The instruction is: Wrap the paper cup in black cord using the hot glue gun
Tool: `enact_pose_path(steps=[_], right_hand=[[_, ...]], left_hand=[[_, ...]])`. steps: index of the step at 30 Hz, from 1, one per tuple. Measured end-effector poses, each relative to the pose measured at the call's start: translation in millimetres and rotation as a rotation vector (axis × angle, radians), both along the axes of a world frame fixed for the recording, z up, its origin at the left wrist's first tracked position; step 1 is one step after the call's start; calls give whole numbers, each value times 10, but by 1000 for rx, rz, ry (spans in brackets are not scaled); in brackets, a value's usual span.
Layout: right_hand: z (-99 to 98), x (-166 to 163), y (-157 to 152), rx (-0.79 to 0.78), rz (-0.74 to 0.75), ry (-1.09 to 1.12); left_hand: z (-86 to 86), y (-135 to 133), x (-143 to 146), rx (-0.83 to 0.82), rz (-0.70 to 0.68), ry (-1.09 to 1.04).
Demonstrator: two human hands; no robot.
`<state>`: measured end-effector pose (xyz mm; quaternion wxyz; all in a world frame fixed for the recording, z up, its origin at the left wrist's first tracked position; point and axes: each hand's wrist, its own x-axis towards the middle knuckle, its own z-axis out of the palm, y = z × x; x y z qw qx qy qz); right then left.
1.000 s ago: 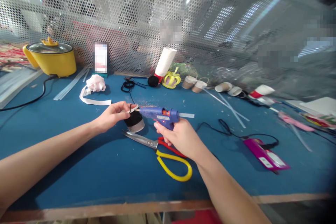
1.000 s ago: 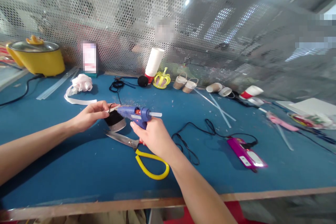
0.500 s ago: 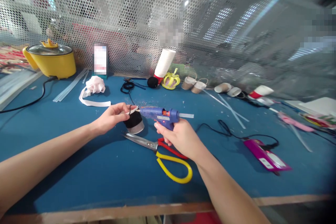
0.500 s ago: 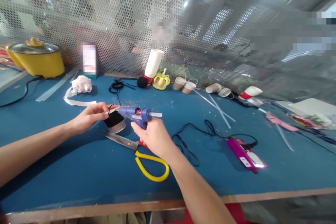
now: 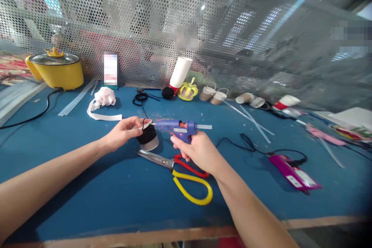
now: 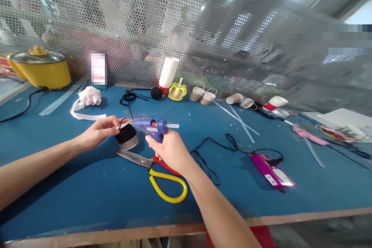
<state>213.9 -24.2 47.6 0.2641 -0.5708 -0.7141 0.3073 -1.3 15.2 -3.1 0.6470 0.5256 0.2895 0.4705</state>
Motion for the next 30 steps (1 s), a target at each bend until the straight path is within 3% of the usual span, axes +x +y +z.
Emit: enact_pose_path(steps=[30], right_hand=[[31,-30,-38,-12,-23,5]], left_hand=[[-16,4,6,10,1,-7]])
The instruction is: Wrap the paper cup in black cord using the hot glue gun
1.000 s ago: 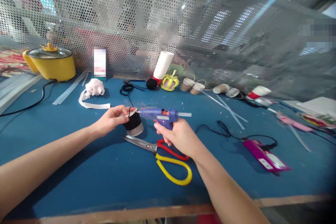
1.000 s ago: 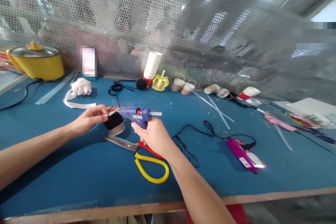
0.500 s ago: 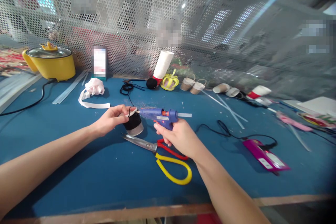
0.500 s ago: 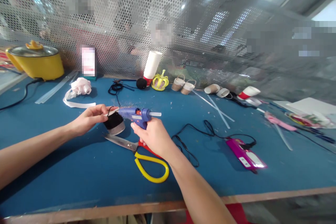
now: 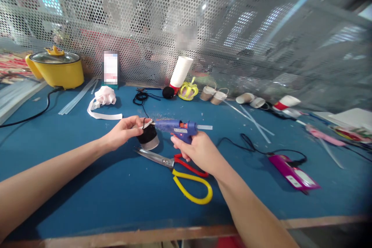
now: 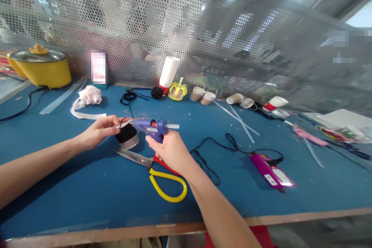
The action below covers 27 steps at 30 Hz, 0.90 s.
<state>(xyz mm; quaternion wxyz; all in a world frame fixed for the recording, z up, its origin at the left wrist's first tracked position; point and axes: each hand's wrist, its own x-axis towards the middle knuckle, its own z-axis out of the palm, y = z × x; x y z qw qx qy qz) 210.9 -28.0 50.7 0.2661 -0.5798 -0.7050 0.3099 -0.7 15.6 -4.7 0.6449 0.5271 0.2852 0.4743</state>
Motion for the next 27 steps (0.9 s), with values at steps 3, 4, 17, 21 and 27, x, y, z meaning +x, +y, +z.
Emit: enact_pose_path(steps=[3,4,17,21,27], right_hand=[[5,-5,-5,-2,18,0],[10,-8,-8,-1,14,-5],[31,-97,-97,-83,44,78],[28,-29,-48,-91,48,57],[2,90,85,-48,63,28]], left_hand=[[-1,2,0,-1,-4,2],[-1,2,-1,1,-4,4],[21,0,-4,31,-18,28],[4,4,-4,3,-21,6],[-20,16,-16,-8,-31,3]])
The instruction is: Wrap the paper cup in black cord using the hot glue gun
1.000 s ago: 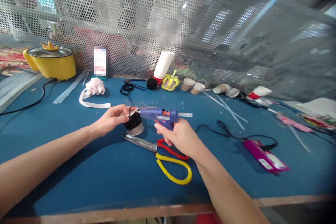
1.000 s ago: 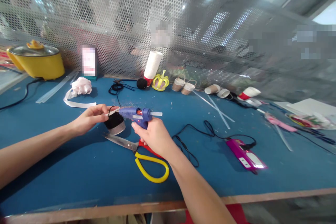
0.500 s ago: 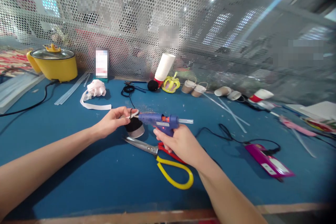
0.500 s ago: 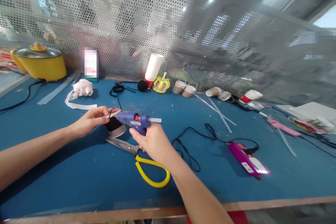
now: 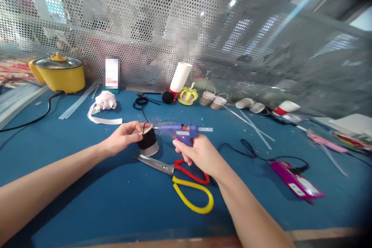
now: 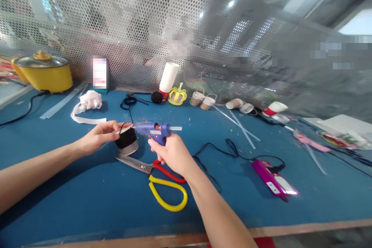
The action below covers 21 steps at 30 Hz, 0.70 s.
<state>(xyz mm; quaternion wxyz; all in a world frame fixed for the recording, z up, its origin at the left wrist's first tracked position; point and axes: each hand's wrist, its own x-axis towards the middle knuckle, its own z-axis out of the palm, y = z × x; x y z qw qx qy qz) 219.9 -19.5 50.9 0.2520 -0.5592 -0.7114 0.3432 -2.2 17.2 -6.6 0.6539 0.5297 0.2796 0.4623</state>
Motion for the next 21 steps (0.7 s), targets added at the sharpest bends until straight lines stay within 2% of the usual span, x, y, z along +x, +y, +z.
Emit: enact_pose_path(steps=[5,17,21], right_hand=[[-26,17,45,8,16,-3],[-17,-19,42,-18,-58,47],[-24,-12,28,-9,-22,54]], left_hand=[[-19,7,-9,24,2,9],[-33,13,-18,40,3,40],[-37,19,-18,38,-5,30]])
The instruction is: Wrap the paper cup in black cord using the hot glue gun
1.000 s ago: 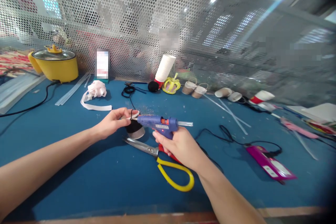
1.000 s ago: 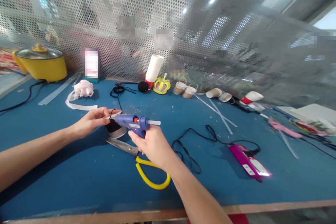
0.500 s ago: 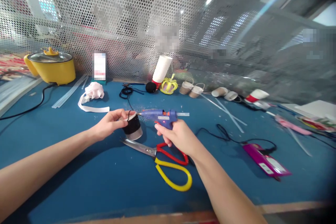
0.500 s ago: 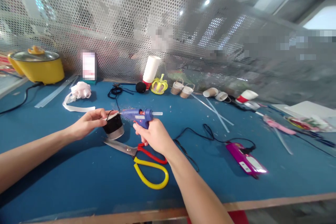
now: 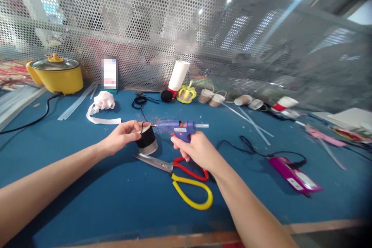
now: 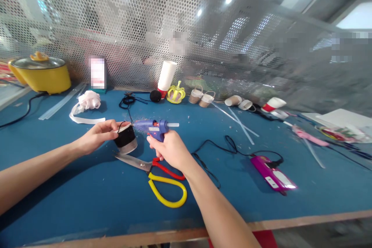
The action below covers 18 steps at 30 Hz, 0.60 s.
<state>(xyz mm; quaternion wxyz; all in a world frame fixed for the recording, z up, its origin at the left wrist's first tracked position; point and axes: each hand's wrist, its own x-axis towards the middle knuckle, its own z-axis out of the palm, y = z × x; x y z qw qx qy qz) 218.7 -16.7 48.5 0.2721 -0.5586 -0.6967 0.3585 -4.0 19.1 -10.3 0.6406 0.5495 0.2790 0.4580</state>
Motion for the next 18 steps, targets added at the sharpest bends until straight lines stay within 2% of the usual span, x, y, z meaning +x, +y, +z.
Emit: enact_pose_path(steps=[5,10,13,16,18], right_hand=[[19,25,-32,-10,27,45],[24,112,63,-114,60,188],[-63,205,240,-48,-64,248],[-210,285,453,80,-276,53],[-312,306,575,65,-326,-58]], left_hand=[[16,-11,8,-12,1,-15],[34,-16,13,-10,22,15],[30,-5,0,30,23,61],[43,-4,-25,157,12,166],[78,-20,-37,272,16,270]])
